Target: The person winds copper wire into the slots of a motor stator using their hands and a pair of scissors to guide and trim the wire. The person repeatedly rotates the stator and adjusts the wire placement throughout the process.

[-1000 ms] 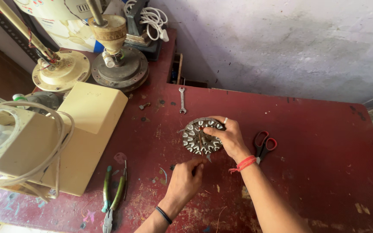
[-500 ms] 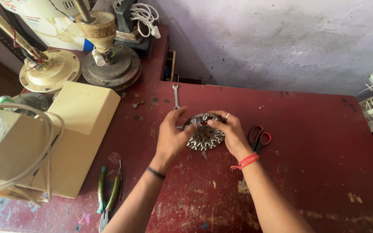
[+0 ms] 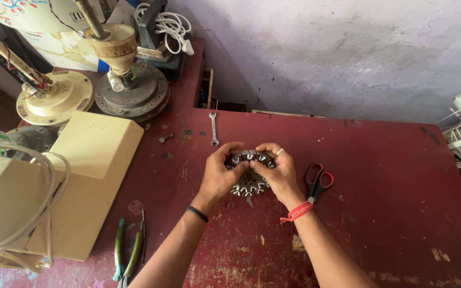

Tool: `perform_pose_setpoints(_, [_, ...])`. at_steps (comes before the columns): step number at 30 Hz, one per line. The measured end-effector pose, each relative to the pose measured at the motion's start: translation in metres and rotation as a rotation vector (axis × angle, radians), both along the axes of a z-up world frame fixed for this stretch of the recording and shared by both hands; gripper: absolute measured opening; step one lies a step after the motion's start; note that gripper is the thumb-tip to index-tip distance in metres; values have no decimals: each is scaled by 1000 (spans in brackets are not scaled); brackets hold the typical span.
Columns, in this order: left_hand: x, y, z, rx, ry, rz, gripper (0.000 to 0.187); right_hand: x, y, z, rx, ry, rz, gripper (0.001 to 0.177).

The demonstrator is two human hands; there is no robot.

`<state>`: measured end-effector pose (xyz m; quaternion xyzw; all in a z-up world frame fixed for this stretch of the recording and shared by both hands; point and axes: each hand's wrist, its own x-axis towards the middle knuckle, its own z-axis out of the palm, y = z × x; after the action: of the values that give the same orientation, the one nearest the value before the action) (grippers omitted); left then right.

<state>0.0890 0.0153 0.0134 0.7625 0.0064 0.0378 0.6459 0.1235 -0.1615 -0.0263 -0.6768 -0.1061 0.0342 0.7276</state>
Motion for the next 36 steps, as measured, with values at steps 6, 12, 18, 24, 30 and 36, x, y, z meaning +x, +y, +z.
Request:
perform_pose_setpoints(6, [1, -1, -12, -20, -47, -11, 46, -2, 1, 1, 15, -43, -3, 32])
perform_pose_setpoints(12, [1, -1, -20, -58, -42, -24, 33, -40, -7, 21, -466, -435, -396, 37])
perform_pose_setpoints(18, [5, -2, -20, -141, -6, -48, 36, -119, -16, 42, -501, 226, 105, 35])
perform_pose_setpoints(24, [2, -4, -22, -120, -22, -29, 36, -170, -20, 85, -546, 363, 364, 31])
perform_pose_setpoints(30, [1, -5, -20, -157, 7, -44, 35, -194, -5, 109, -624, 142, 314, 26])
perform_pose_setpoints(36, [4, -3, -19, -142, 9, -71, 34, -219, 2, 82, -647, 31, 441, 13])
